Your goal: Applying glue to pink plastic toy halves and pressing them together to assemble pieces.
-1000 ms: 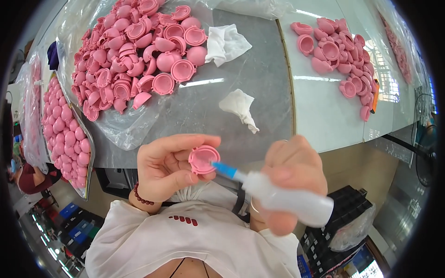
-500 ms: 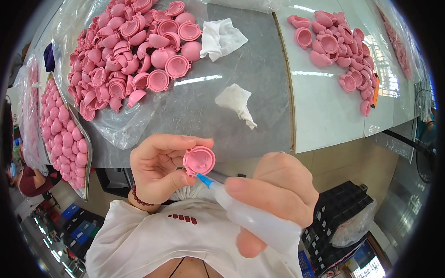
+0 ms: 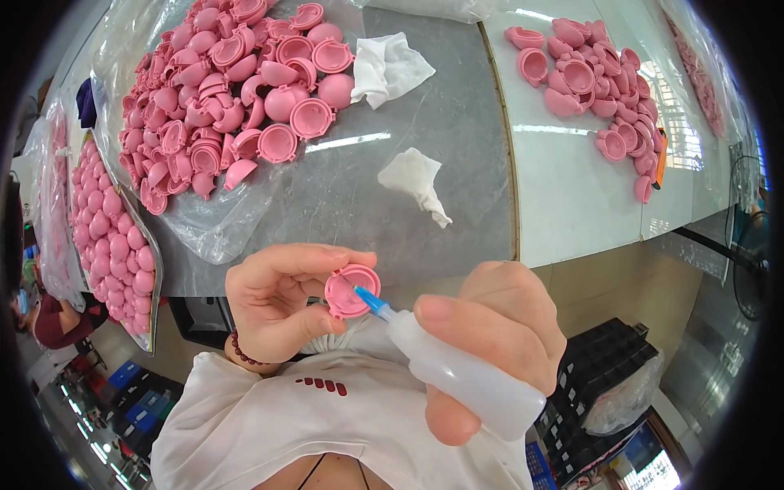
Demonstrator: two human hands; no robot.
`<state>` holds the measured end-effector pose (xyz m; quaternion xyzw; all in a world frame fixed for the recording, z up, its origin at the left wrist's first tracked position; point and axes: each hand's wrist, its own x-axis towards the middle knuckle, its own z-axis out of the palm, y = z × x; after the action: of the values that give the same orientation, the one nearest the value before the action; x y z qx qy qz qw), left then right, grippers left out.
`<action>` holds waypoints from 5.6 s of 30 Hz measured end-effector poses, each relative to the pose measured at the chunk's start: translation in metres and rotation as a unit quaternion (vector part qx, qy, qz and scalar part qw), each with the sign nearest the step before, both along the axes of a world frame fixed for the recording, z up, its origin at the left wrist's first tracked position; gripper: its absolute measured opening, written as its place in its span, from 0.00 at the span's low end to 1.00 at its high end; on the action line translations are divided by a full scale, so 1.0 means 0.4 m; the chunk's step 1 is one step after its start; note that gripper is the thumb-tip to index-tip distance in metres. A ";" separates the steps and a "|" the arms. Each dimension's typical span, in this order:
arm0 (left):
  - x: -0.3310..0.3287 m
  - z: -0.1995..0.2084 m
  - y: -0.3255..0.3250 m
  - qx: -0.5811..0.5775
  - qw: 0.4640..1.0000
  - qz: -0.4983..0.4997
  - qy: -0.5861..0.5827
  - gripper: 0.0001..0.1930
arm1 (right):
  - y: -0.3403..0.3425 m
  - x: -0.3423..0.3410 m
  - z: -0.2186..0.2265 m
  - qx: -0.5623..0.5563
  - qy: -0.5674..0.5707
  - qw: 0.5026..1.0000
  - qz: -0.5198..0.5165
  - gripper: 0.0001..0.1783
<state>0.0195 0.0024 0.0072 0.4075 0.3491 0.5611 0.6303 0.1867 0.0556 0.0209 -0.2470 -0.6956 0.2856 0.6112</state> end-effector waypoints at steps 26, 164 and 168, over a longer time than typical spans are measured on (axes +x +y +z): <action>0.032 -0.018 0.005 -0.170 0.932 -0.034 -0.320 0.26 | 0.134 -0.022 -0.046 -0.154 -0.209 0.959 -0.114 0.16; -0.001 -0.018 0.026 0.248 0.964 0.052 0.082 0.22 | 0.093 0.091 -0.057 -0.265 -0.050 0.945 -0.186 0.15; -0.009 -0.012 0.016 0.245 0.962 0.066 0.104 0.19 | 0.095 0.075 -0.061 -0.262 -0.043 0.950 -0.163 0.15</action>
<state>0.0159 0.0087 0.0025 0.5817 0.2911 0.6242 0.4327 0.2167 0.0935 -0.0034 -0.5208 -0.5723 0.3436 0.5322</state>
